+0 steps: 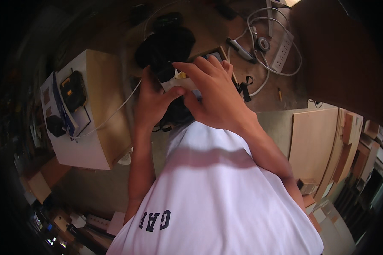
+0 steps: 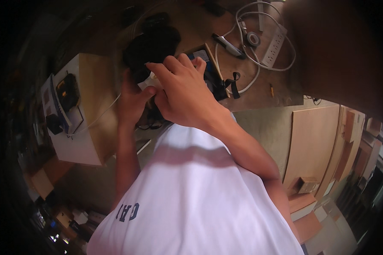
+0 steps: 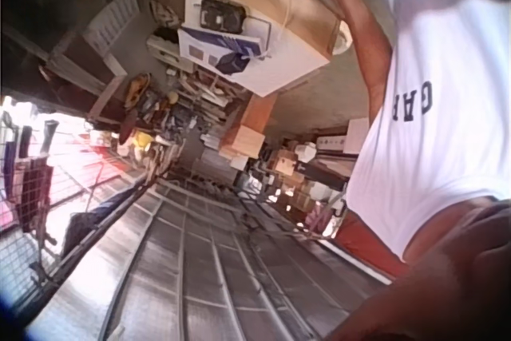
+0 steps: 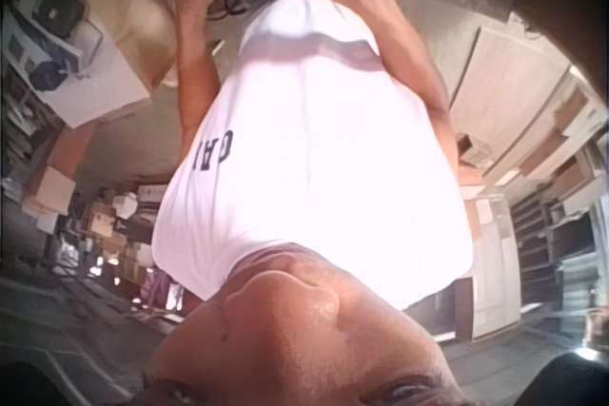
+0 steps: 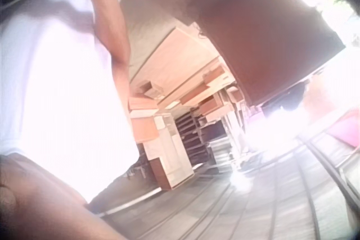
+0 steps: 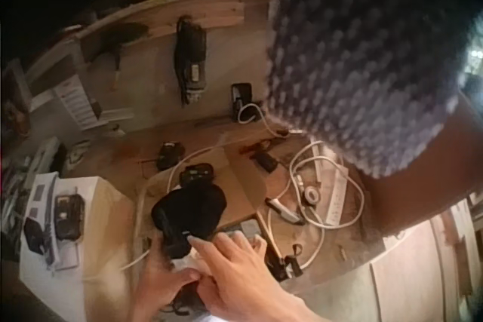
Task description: The person opens a black electronic device, manipulates internal components, and secures parts with tape. The person handles wires and a small circuit board, then applies tape to the device casing.
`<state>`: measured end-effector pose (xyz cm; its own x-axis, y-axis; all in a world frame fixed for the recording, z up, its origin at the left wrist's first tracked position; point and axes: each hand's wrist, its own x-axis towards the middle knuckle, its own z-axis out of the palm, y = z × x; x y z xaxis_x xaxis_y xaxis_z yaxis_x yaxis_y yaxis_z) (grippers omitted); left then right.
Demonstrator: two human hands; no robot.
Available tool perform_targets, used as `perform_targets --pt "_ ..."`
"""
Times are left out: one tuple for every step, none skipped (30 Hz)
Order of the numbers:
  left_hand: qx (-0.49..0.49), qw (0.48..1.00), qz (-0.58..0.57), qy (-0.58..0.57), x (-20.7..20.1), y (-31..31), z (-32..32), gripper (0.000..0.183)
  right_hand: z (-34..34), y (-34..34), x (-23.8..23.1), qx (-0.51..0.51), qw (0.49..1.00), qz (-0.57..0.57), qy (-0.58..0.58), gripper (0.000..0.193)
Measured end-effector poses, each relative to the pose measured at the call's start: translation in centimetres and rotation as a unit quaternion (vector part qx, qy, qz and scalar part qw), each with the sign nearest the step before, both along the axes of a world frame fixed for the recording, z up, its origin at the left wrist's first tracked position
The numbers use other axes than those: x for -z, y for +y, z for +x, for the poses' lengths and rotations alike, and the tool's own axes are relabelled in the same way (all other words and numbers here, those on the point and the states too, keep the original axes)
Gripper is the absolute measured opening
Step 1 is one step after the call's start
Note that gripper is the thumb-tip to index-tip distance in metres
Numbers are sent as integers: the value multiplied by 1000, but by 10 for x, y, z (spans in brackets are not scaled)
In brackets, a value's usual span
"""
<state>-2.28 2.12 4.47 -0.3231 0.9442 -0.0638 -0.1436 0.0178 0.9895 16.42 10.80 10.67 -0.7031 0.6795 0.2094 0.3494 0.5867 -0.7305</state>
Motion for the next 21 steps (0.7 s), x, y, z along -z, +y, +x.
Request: perform_targets --pt "-10 1000 -14 11 4 -4 -2 87 2 1 -3 -19 1000 -14 9 51" --pt "-19 999 -26 20 6 -5 -3 88 4 3 -6 -38 999 -26 17 51" --pt "-29 998 -38 29 6 -6 -5 89 6 6 -8 -57 997 -38 24 51" --pt "-40 998 -46 28 6 -8 -4 87 7 10 -7 -72 997 -21 20 50" --pt "-52 997 -51 30 3 -7 -3 86 6 13 -6 -84 996 -19 28 49" --pt "-65 996 -55 32 -2 -7 -1 84 7 15 -5 -97 994 -17 37 48" --pt "-65 995 -70 21 -4 -10 3 80 10 19 -7 -111 993 -13 46 47" --pt "-73 994 -81 18 -5 -13 1 76 9 20 -13 -108 993 -23 45 45" --pt "-84 994 -63 3 0 -15 3 71 9 23 -13 -100 993 -31 61 38" --pt "-87 992 -82 30 6 -18 2 69 10 28 -6 -123 991 -8 50 31" --pt "-84 994 -57 37 7 -20 1 68 10 31 -1 -139 989 6 44 33" --pt "-81 993 -85 -8 17 -24 0 73 10 32 9 -163 983 13 79 36" --pt "-79 994 -74 -10 13 -24 -2 79 7 33 10 -164 983 23 81 38" --pt "-78 990 -107 55 21 -28 -4 84 3 31 7 -145 985 48 80 39" --pt "-35 992 -117 43 22 -21 -4 90 6 33 6 -105 992 33 66 39" --pt "-46 991 -119 31 14 -20 -1 87 4 35 -2 -100 994 35 37 38" --pt "-36 993 -112 -20 8 -20 -2 83 0 35 -8 -93 994 28 40 35" --pt "-55 991 -118 -8 8 -21 -2 78 -5 35 -11 -87 993 64 56 34" --pt "-65 993 -95 -26 5 -19 -3 78 -10 36 -11 -76 990 100 69 33" --pt "-72 994 -76 -43 0 -20 -2 77 -9 36 -9 -69 991 109 46 31" --pt "-78 993 -60 -64 -6 -19 -1 76 -9 39 -5 -59 991 116 21 30"
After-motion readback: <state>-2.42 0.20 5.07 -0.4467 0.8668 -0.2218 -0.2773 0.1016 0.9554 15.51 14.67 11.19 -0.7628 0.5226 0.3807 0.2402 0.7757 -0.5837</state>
